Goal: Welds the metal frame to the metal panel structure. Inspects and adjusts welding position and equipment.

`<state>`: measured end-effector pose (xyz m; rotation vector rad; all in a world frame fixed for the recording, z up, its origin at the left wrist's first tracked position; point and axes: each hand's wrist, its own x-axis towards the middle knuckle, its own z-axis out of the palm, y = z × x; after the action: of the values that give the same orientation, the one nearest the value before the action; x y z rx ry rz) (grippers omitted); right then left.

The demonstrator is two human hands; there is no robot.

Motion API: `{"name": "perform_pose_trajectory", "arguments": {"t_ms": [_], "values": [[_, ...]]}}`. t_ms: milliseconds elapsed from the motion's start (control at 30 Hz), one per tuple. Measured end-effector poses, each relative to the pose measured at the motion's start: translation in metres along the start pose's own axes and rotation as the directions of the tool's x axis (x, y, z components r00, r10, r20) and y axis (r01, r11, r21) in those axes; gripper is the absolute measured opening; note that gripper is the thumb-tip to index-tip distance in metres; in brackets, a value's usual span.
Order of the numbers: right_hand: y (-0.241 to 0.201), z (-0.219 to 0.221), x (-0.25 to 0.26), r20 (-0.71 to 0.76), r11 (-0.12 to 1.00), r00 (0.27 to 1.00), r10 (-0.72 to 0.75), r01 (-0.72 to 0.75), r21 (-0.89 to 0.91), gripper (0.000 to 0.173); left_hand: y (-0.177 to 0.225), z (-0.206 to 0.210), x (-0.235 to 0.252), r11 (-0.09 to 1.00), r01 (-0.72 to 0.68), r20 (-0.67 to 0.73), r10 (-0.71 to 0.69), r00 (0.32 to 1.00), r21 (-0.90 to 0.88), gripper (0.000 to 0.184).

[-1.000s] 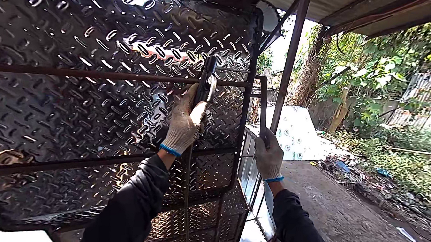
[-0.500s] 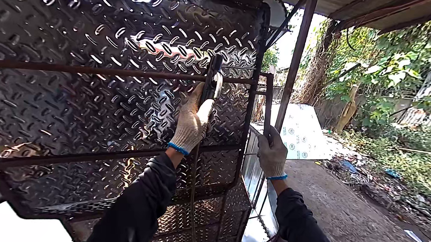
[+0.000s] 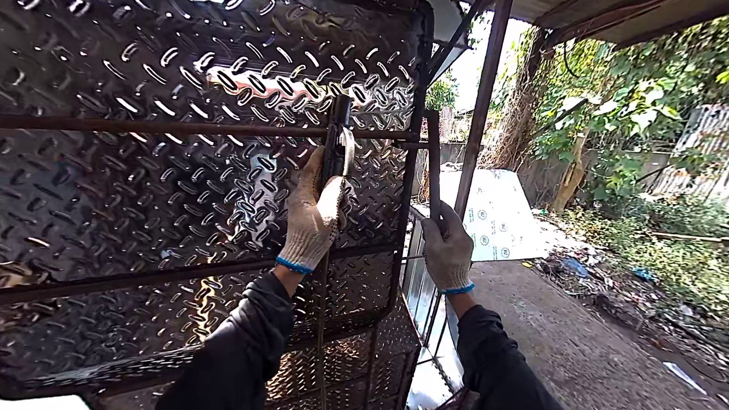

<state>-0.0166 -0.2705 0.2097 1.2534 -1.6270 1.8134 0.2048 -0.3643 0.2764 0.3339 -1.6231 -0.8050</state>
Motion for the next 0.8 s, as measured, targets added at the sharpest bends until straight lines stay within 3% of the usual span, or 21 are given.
{"name": "perform_pose_trajectory", "arguments": {"t_ms": [267,433,633,800], "values": [[0.004,0.001,0.0,0.014,1.0,1.0,0.001,-0.001,0.028,0.042,0.008,0.017,-0.002,0.991,-0.005,0.058,-0.003,0.998,0.135,0.055],[0.005,0.002,0.0,0.002,1.0,1.0,-0.01,0.01,0.008,0.042,0.007,0.01,-0.005,0.99,-0.064,-0.045,0.07,0.996,0.129,0.056],[0.002,0.001,0.0,0.012,1.0,1.0,0.006,-0.006,0.019,0.042,0.0,0.008,-0.002,0.995,0.024,-0.029,-0.021,0.999,0.096,0.057],[0.002,0.0,-0.001,0.017,0.999,1.0,0.013,-0.013,0.047,0.041,-0.004,0.009,-0.004,1.0,-0.014,-0.061,0.014,0.998,0.011,0.056]]}}
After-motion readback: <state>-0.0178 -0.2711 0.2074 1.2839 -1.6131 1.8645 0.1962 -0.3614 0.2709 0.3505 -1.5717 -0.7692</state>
